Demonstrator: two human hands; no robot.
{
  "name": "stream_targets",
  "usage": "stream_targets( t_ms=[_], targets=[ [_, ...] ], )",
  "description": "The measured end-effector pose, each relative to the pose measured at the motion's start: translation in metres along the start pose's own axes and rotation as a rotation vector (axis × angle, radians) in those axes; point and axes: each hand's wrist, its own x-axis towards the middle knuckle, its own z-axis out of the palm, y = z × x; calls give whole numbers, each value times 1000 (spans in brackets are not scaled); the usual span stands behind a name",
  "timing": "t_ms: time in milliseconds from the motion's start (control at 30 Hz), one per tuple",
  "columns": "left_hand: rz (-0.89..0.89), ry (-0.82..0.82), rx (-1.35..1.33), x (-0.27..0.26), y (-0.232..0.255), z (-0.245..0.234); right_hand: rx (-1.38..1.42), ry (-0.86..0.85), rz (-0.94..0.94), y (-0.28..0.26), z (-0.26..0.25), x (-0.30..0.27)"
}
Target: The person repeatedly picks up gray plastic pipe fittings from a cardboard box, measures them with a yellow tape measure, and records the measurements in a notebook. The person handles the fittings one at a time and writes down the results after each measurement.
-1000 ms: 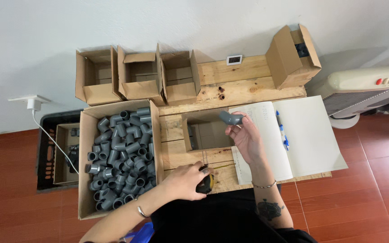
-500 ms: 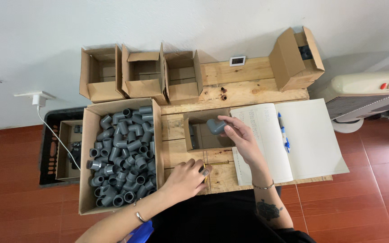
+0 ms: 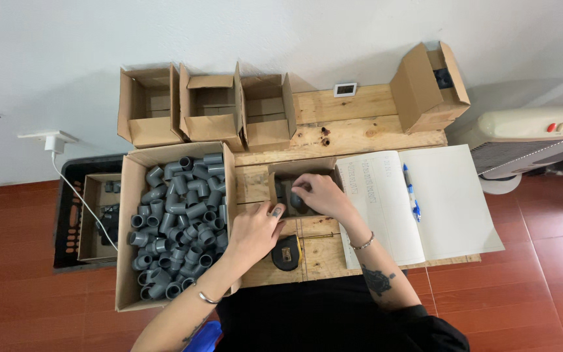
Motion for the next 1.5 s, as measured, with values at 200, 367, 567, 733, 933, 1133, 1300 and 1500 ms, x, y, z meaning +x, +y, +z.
stream_targets(
  t_ms=[200,367,567,733,933,1133,1300,1500],
  targets=[
    [-26,-32,-67,-1,-5,-5,-124,-264,11,23,31,33],
    [-34,-40,-101,1,-8,-1,-155,-325,0,3,13,22],
    [-25,-109,-129,5,-8,-16,-102,-35,-110,-43,-25,-42],
    [-27,-170,-186,9,-7,-19,33,441,-118,-10,-59,-81],
    [6,-109,-134,7,-7,-8,-426,713,341,109,-91,-74],
    [-10,-103,-158,6,-9,2,-578,557,330,135,-85,-74],
    [-12,-106,-140,8,-8,-1,-472,519,246,142,-96,-75],
    [2,-121,-158,7,-11,1,990,709,-218,183,-91,-63]
  ],
)
